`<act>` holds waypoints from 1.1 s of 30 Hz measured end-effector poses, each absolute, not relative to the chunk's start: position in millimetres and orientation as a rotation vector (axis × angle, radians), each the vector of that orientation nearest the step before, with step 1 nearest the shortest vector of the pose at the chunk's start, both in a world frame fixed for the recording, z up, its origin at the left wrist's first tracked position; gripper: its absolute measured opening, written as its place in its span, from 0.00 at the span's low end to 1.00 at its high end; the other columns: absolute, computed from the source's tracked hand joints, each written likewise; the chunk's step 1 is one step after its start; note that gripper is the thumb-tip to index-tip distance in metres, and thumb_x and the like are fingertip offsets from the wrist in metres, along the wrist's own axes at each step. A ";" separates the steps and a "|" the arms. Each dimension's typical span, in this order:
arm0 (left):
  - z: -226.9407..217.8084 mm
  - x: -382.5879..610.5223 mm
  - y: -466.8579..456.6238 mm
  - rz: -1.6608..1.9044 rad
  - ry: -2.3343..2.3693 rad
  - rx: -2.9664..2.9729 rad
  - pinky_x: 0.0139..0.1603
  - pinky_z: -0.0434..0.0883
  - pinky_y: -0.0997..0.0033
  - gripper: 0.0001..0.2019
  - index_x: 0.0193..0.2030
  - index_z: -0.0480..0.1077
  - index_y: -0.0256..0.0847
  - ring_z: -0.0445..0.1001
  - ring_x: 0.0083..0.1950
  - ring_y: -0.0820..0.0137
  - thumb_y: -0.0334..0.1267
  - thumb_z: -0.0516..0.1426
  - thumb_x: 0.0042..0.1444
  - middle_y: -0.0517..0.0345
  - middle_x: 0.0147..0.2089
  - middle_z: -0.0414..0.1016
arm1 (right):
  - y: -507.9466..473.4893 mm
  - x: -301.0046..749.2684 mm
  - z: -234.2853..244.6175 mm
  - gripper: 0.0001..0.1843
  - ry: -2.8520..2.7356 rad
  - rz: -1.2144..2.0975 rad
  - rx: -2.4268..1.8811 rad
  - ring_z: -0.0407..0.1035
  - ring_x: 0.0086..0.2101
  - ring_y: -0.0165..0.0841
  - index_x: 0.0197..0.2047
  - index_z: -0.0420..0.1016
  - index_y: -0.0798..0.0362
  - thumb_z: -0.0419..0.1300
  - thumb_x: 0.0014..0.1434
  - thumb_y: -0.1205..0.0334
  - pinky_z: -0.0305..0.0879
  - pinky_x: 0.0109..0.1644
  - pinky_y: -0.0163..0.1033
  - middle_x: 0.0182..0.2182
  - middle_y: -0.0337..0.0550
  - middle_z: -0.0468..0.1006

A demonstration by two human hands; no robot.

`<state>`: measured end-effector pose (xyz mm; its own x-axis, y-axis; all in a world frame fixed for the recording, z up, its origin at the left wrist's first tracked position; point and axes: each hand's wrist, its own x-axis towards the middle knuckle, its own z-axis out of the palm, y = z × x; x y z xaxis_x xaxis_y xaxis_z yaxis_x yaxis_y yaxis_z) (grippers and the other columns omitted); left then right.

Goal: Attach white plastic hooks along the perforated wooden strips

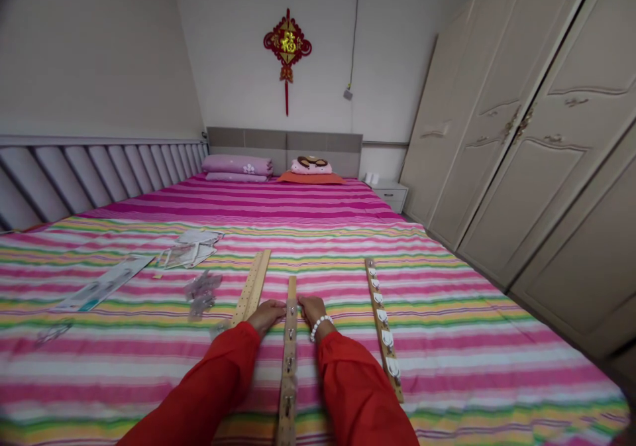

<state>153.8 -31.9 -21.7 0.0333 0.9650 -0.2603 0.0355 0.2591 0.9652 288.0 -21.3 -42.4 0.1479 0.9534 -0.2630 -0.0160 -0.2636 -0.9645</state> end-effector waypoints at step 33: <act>-24.3 12.6 -122.8 1.551 1.615 1.409 0.34 0.72 0.69 0.11 0.26 0.72 0.40 0.73 0.30 0.68 0.45 0.61 0.40 0.57 0.28 0.74 | -94.9 302.6 -40.6 0.16 -0.715 1.319 -1.163 0.49 0.10 0.20 0.24 0.67 0.55 0.67 0.38 0.54 0.41 0.12 0.28 0.09 0.28 0.63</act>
